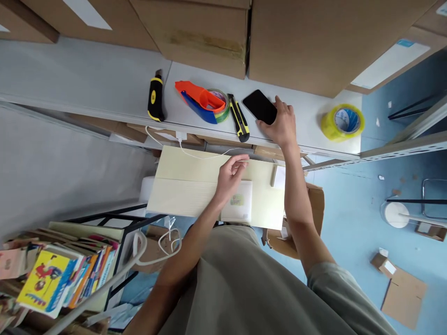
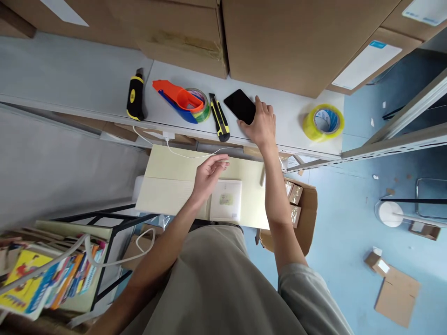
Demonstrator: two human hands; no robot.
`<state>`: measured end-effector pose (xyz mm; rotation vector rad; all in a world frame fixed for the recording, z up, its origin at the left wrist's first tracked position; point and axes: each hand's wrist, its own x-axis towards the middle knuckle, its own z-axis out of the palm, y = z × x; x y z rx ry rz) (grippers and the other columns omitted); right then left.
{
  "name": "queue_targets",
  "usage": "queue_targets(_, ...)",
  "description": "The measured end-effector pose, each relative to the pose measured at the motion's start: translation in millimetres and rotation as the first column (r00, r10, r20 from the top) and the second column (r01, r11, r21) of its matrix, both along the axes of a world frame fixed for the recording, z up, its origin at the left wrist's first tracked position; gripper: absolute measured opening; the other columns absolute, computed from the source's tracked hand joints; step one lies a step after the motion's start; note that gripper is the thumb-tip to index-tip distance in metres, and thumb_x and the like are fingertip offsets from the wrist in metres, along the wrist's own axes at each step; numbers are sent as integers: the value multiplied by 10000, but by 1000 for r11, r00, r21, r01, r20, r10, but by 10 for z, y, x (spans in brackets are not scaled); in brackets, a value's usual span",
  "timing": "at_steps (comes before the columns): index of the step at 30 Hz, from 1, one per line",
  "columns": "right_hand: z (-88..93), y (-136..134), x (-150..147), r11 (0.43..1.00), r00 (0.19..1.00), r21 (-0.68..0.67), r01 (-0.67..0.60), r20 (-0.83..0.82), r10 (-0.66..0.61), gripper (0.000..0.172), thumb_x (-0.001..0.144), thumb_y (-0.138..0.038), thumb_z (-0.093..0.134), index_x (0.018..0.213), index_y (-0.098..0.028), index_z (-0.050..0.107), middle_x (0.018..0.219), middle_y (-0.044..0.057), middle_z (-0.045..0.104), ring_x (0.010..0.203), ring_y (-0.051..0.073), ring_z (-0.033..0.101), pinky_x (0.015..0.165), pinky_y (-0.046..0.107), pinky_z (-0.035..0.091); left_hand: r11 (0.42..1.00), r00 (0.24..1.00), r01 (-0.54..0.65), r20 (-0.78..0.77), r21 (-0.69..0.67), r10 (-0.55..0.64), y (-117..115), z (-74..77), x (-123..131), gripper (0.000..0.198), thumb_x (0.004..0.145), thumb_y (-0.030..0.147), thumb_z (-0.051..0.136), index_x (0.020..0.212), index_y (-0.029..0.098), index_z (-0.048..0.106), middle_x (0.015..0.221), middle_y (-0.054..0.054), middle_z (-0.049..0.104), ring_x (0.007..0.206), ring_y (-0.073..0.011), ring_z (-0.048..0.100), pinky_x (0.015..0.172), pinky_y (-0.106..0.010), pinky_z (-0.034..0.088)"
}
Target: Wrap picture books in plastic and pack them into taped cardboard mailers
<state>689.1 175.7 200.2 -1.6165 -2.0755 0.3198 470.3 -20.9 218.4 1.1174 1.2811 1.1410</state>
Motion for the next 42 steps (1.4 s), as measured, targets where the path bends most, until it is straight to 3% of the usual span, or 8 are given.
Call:
queue_targets(7,209,-297,54,998,999,51,-28,-18,29,889,1143,-700,514,1849,-221,266,1739,247,548,1571,467,541,1236,821,498,999,999,-18,40,-32,20,10,-27,59,262,1040,468,796,1225,288,837,1341,-106,856,1154,-268,852,1077,-446,695)
queue_targets(10,347,-537,174,993,996,89,-79,-33,82,791,1188,-637,425,1876,-301,226,1799,200,498,1504,401,633,1245,764,527,999,998,-29,53,-43,32,-14,-49,49,245,1033,457,802,1214,298,845,1318,-101,862,1133,-262,852,1053,-434,701)
queue_targets(13,401,-645,238,994,995,71,-87,-34,89,702,1216,-504,327,1887,-332,217,1750,173,559,1356,334,728,1233,703,565,998,997,-27,70,-54,30,-39,-85,54,225,1034,442,797,1203,302,847,1322,-101,861,1144,-260,847,1055,-429,698)
queue_targets(16,385,-553,200,993,993,47,-110,-27,112,695,1216,-429,271,1898,-316,198,1702,173,606,1331,320,738,1235,674,572,998,996,-20,84,-64,26,-66,-118,89,227,1029,428,799,1203,289,840,1326,-104,859,1159,-263,843,1062,-425,692)
queue_targets(22,391,-277,119,980,973,75,-186,-121,194,718,1220,-425,245,1907,-281,95,1707,167,607,1527,332,655,1280,635,551,998,997,-3,81,-57,8,-149,-109,119,260,1032,454,796,1213,270,826,1321,-111,858,1127,-252,835,1026,-406,689)
queue_targets(27,363,-298,235,975,947,133,-175,-247,204,733,1207,-545,377,1887,-329,212,1658,147,672,1466,328,708,1256,568,592,997,998,9,66,-78,-4,-189,-50,118,318,1027,451,780,1237,213,791,1341,-130,851,1141,-245,827,1041,-393,668)
queue_targets(34,341,-401,237,983,962,133,-129,-224,157,745,1199,-519,410,1887,-299,228,1547,141,746,1441,324,714,1268,581,586,997,997,33,65,-76,-28,-234,4,171,321,1015,451,765,1229,213,792,1329,-128,855,1117,-244,831,1008,-385,670)
queue_targets(42,285,-376,244,988,990,116,-104,-85,115,685,1215,-435,334,1888,-333,262,1443,116,785,1399,348,685,1332,699,484,996,997,38,66,-78,-33,-280,50,151,332,1023,457,757,1238,207,791,1312,-132,849,1119,-251,834,1030,-396,669)
